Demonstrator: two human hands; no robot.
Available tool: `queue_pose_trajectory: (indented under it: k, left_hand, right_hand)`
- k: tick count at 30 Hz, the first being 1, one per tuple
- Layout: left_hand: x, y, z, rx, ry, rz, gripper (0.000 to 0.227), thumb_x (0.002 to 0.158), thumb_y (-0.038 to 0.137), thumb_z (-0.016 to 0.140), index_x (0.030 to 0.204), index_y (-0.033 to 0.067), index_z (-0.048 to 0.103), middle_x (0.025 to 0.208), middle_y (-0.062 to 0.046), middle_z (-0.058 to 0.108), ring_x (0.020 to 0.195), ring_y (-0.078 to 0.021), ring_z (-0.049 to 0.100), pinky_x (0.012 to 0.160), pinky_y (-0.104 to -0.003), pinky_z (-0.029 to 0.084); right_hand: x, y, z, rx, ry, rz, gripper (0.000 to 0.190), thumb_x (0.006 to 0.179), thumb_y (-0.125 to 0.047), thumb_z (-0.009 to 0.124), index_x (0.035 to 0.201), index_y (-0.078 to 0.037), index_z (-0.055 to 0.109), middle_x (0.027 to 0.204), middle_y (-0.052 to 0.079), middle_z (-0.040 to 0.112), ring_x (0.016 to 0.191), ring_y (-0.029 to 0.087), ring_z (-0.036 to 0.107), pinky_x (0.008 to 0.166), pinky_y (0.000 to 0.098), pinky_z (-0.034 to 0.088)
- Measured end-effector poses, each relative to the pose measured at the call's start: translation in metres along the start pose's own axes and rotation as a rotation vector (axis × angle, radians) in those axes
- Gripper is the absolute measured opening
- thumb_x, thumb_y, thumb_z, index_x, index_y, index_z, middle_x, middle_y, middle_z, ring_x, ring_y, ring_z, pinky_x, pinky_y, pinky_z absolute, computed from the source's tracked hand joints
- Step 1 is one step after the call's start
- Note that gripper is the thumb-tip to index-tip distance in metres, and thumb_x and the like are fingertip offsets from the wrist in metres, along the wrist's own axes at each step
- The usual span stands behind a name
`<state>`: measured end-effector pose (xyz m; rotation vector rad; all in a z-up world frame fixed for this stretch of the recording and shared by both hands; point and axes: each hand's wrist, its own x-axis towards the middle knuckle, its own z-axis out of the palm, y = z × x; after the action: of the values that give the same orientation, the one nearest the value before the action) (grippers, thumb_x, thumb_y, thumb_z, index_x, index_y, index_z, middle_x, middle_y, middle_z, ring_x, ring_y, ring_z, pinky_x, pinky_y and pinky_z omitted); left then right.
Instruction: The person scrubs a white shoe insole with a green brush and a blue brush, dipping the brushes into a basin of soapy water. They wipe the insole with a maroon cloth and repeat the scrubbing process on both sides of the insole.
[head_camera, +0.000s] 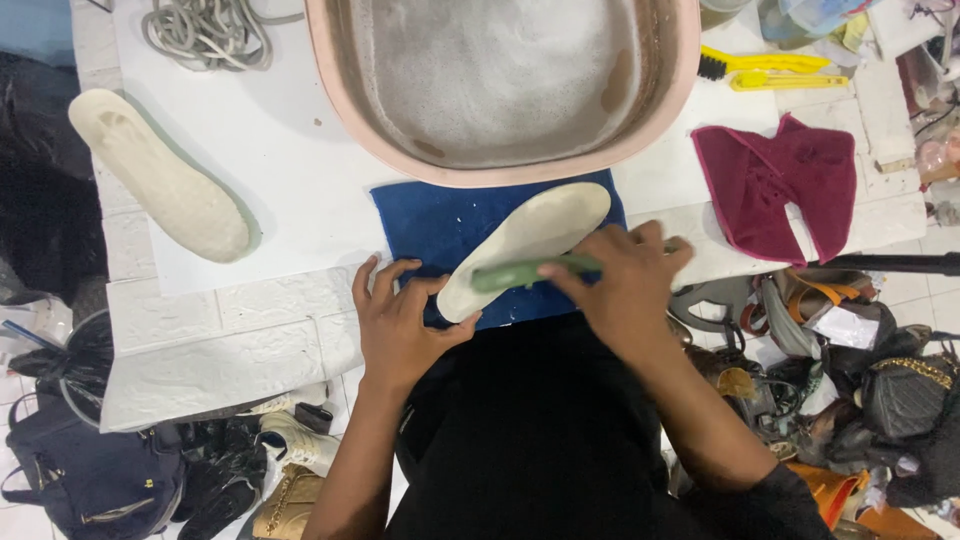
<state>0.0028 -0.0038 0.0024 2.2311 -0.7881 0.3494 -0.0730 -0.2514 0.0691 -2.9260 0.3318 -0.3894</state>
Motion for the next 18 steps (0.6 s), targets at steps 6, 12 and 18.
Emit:
queue_pose_trajectory:
  k: [6,12,18]
  left_hand:
    - [-0.002,0.002,0.001,0.01,0.003,-0.014,0.051,0.063,0.046,0.095,0.095,0.0126,0.073,0.085,-0.001,0.079,0.111,-0.0252,0.065,0.115,-0.062,0.035]
    - [-0.004,0.002,0.0,0.012,0.005,-0.029,0.052,0.064,0.048,0.094,0.096,0.0136,0.073,0.083,-0.001,0.079,0.111,-0.0241,0.065,0.115,-0.062,0.035]
    - [-0.005,0.001,0.003,0.016,0.0,-0.027,0.053,0.062,0.047,0.095,0.095,0.0125,0.072,0.082,-0.002,0.078,0.109,-0.0254,0.066,0.114,-0.063,0.035]
  right_hand:
    - [0.021,0.09,0.005,0.125,0.135,0.136,0.036,0.089,-0.029,0.1,0.088,-0.011,0.069,0.075,0.007,0.059,0.084,0.035,0.057,0.084,0.0513,0.037]
    - [0.006,0.012,0.0,0.019,-0.008,-0.048,0.038,0.07,-0.047,0.095,0.083,-0.02,0.073,0.072,0.002,0.065,0.085,0.032,0.059,0.085,0.0636,0.036]
    - [0.028,0.059,-0.003,-0.068,0.183,0.012,0.038,0.077,-0.038,0.102,0.081,-0.017,0.07,0.068,0.003,0.059,0.077,0.031,0.054,0.078,0.0475,0.035]
